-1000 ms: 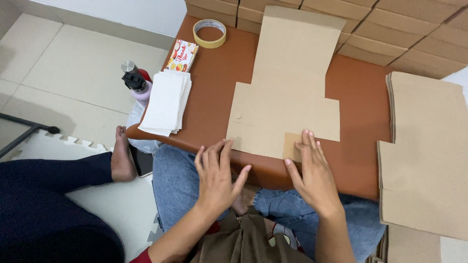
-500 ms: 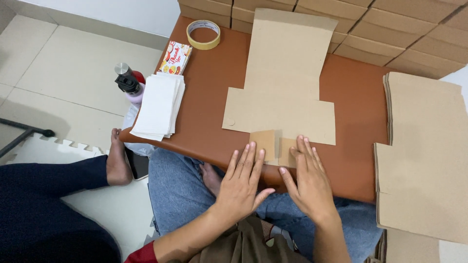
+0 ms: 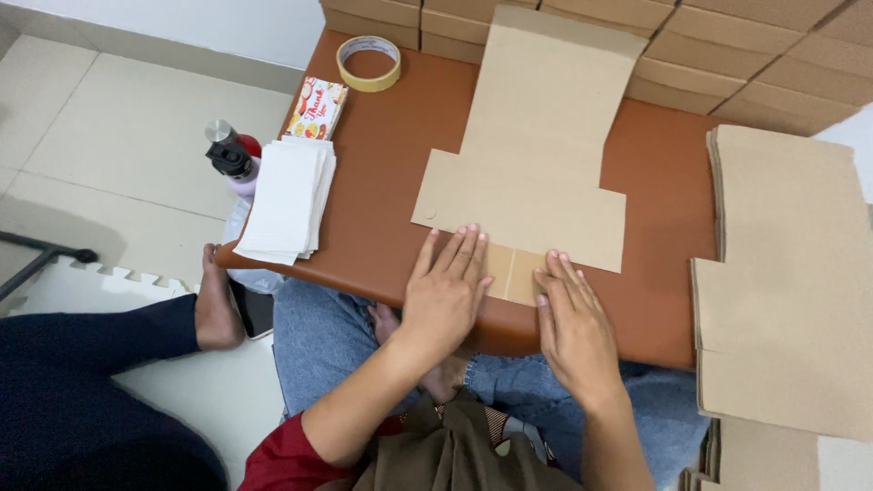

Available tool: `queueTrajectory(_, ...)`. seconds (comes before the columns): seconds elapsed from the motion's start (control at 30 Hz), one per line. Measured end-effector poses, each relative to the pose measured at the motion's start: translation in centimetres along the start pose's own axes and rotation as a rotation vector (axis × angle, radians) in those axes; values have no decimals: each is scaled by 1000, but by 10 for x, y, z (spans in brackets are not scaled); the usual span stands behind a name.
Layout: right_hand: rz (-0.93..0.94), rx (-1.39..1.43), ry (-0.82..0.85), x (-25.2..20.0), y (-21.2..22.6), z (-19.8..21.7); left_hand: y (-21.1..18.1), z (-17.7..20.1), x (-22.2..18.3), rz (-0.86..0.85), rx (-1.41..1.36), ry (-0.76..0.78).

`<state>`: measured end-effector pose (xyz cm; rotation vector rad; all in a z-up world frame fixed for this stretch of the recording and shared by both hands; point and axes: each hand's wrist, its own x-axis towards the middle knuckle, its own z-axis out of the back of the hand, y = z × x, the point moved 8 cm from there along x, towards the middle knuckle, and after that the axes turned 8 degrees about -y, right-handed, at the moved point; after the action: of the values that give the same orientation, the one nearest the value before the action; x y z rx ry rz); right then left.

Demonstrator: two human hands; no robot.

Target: Manually folding and assembling cardboard boxes from flat templates.

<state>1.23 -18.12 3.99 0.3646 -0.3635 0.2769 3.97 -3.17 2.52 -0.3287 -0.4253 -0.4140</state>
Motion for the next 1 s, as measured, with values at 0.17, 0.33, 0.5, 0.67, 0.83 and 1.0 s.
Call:
queueTrajectory(0.17, -164, -3, -113, -10, -12, 9, 1, 3, -7, -39, 6, -69)
queueTrajectory(0.33, -500, -27, -77, -18, -46, 16, 2, 16, -7, 13, -42, -103)
queueTrajectory(0.5, -486, 123, -67, -8, -45, 18, -5, 14, -9, 7, -52, -149)
queueTrajectory(0.67, -348, 406, -180, 6, -24, 23, 4, 19, -7, 68, -56, -141)
queueTrajectory(0.83, -163, 392, -14, 25, 4, 25, 10, 15, -10, 109, -69, -102)
queueTrajectory(1.0, -21, -65, 252, 25, -11, -8, 15, 8, -13, 167, -71, -67)
